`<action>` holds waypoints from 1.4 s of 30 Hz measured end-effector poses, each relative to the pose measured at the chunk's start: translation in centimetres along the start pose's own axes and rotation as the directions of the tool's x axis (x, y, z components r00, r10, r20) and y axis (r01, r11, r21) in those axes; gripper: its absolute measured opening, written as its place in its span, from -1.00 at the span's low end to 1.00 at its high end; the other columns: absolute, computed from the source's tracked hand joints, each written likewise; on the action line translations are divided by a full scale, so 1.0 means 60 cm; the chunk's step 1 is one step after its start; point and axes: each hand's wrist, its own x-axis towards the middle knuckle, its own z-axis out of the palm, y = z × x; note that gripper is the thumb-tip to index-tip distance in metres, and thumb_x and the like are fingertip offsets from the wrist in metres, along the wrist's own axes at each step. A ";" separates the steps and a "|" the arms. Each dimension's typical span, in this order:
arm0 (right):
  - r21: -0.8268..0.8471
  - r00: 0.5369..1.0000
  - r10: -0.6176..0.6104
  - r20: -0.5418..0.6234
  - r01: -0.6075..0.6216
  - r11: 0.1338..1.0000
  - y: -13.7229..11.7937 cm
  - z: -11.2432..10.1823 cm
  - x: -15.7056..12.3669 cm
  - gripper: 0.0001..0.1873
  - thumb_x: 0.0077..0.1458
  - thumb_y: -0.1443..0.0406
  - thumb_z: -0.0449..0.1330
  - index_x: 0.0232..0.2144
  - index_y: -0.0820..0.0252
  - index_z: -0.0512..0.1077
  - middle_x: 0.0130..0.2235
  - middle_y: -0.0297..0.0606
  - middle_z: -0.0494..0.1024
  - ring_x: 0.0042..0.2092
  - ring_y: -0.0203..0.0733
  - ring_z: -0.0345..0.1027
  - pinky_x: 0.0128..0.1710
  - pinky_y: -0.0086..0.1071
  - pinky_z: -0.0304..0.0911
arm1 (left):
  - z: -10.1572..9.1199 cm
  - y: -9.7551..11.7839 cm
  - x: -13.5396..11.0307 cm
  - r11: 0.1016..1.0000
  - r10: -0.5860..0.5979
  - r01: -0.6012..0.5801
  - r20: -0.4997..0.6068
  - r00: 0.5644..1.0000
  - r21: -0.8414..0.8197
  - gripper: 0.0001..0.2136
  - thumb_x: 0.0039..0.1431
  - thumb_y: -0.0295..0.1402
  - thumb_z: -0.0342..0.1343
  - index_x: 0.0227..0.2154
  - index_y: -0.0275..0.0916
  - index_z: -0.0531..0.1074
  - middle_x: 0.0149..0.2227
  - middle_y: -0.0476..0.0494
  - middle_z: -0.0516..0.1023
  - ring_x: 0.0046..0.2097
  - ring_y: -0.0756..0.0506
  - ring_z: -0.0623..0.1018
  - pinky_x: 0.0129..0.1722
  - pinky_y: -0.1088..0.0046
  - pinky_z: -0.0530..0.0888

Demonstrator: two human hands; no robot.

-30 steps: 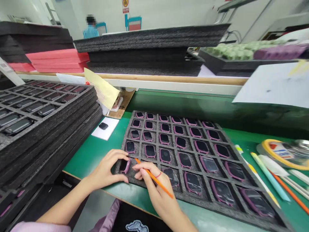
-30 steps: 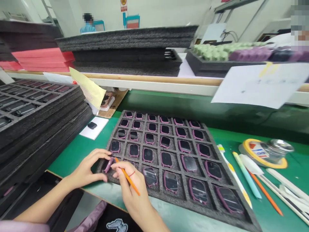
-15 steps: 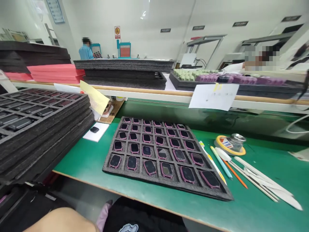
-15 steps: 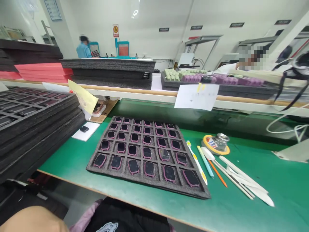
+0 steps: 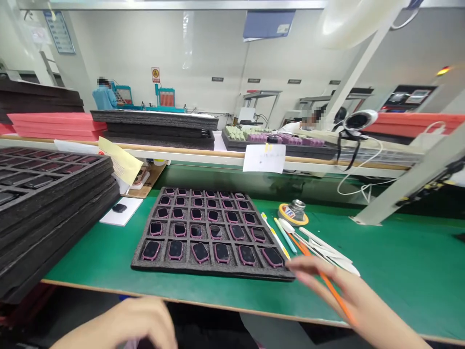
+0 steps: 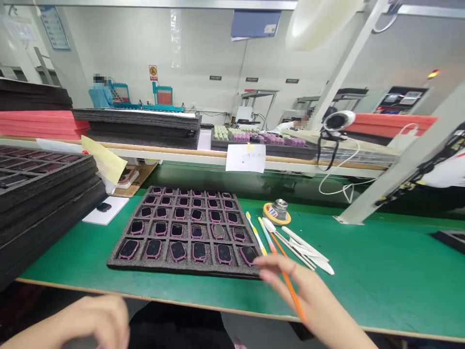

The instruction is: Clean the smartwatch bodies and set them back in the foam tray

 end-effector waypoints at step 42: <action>-0.198 0.940 -0.077 0.332 0.149 0.969 -0.081 0.043 0.262 -0.59 0.02 0.37 0.23 -0.03 0.25 0.51 0.00 -0.06 0.54 -0.11 -0.05 0.52 -0.10 -0.29 0.37 | -0.084 -0.115 0.325 0.817 -0.205 0.302 -0.242 0.949 0.492 -0.67 0.27 -0.05 0.14 -0.22 -0.23 0.57 -0.32 -0.12 0.65 -0.28 -0.16 0.61 -0.33 0.41 0.39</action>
